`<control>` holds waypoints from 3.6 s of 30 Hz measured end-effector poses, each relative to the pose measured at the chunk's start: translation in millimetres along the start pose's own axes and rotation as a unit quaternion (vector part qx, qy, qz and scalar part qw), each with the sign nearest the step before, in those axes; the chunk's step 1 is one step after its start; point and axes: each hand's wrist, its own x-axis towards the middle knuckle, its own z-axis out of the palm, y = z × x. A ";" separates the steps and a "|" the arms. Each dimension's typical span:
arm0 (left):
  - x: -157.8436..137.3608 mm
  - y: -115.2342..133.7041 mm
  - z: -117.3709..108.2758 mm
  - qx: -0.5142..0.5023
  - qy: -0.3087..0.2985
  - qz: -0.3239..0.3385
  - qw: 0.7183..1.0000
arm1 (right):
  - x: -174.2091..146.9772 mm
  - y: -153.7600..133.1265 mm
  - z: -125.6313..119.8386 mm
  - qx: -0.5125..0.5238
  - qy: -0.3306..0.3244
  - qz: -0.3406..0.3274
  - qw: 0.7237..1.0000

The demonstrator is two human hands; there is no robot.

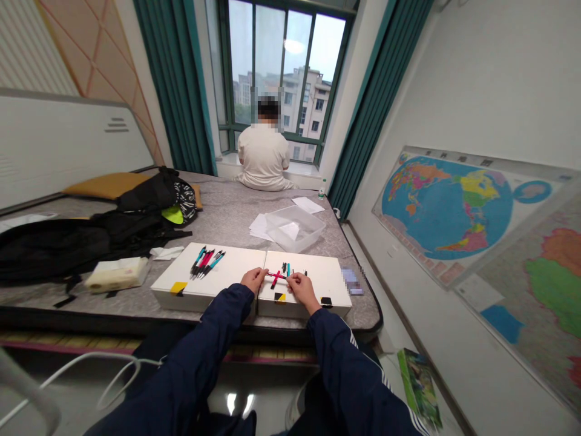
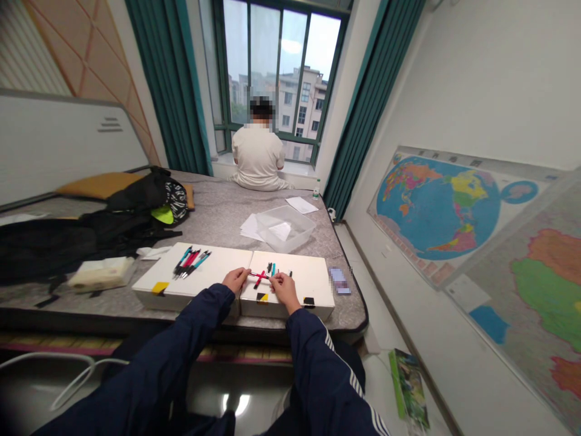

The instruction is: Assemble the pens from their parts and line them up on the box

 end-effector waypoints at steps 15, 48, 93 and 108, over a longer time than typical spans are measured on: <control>0.1 1.5 -1.2 -0.095 -0.061 -0.020 0.993 | -0.2 -3.3 -3.2 -0.031 -0.014 -0.012 0.999; 1.1 -3.1 -0.3 -0.080 -0.064 -0.009 0.995 | -1.2 -6.5 -4.9 -0.029 -0.016 -0.018 0.999; -1.2 5.6 -3.7 -0.009 0.013 -0.025 1.000 | 4.0 2.6 -7.8 -0.006 0.025 -0.034 0.999; 6.4 -1.0 -7.8 -0.177 0.115 -0.091 0.973 | 3.9 4.2 -8.5 0.116 0.124 0.025 0.985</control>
